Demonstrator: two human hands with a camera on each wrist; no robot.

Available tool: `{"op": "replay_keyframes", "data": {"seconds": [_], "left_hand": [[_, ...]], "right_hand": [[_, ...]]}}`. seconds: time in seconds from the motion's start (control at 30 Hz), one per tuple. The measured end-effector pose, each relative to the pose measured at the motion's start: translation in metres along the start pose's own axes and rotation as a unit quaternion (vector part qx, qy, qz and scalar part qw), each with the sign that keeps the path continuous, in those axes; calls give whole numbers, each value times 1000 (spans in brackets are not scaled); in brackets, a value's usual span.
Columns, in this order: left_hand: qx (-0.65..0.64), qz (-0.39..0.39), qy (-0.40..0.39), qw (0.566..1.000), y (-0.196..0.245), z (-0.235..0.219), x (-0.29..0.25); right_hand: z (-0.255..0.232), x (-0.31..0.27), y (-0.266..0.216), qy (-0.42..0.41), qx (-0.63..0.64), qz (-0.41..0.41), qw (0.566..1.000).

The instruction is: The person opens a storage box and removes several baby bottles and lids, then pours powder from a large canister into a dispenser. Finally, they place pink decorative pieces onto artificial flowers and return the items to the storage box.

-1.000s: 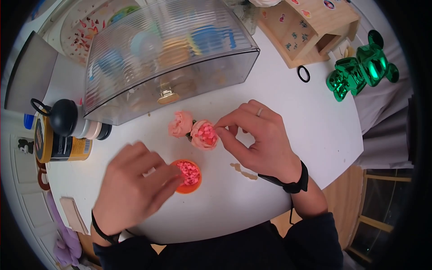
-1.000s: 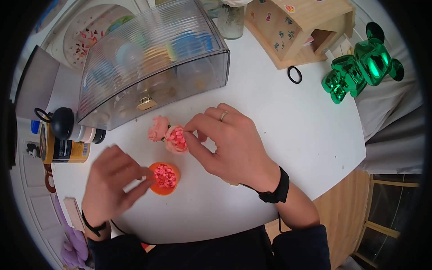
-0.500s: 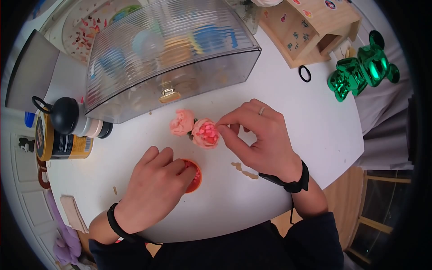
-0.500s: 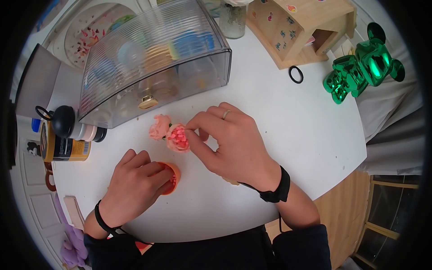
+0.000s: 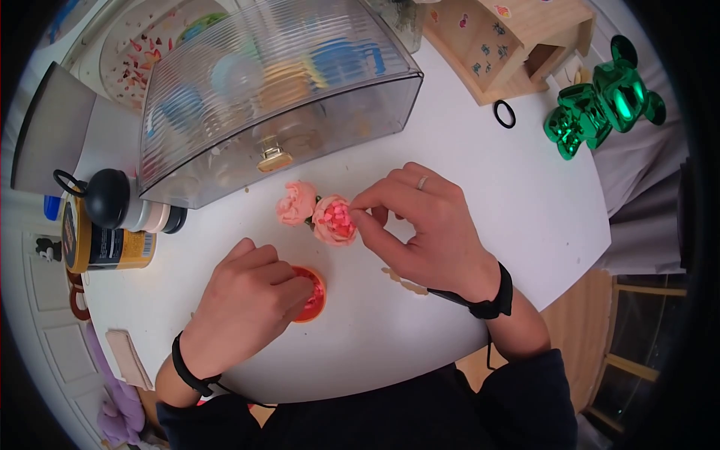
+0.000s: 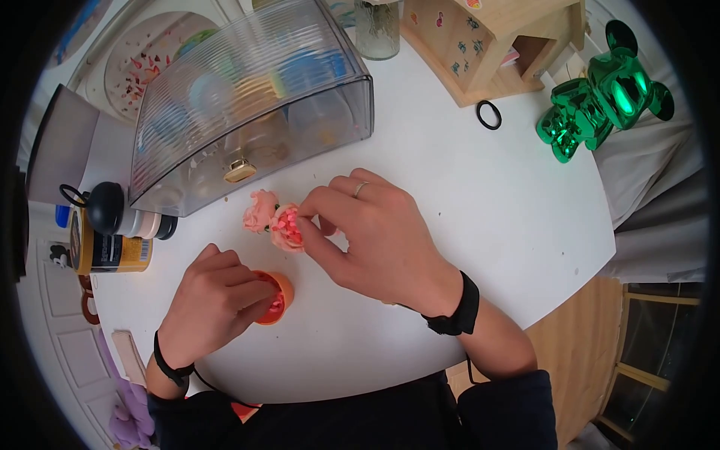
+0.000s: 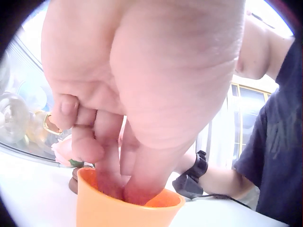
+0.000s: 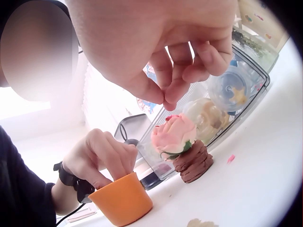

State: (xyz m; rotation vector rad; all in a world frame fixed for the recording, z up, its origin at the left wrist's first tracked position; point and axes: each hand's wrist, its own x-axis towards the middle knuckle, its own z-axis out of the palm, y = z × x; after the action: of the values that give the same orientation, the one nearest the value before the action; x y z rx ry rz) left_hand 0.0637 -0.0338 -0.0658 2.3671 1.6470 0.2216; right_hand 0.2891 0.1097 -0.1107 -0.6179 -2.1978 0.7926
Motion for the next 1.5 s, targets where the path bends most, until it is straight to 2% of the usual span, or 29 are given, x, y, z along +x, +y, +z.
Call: {"op": "replay_keyframes", "data": {"seconds": [0.17,0.37,0.5,1.0,1.33,1.43,1.5], "left_hand": [[-65,-24,42,997,0,-24,0],[-42,13,158,986,-2,-34,43],[-56,52,152,985,-11,-21,64],[-104,14,153,983,-16,-19,55],[-139,25,157,977,-17,-20,57],[-135,-5,192,972,-16,-23,48],[-123,-28,216,968,-17,-28,36]], "right_hand": [[0,-1,0,0,1,2,1000],[3,-1,2,11,-1,-6,1000],[3,-1,1,19,13,1,1000],[4,-1,1,17,-5,10,1000],[-2,1,4,18,-24,27,999],[-9,1,8,-25,-64,70,995],[-16,-2,9,-99,-102,100,985]]}}
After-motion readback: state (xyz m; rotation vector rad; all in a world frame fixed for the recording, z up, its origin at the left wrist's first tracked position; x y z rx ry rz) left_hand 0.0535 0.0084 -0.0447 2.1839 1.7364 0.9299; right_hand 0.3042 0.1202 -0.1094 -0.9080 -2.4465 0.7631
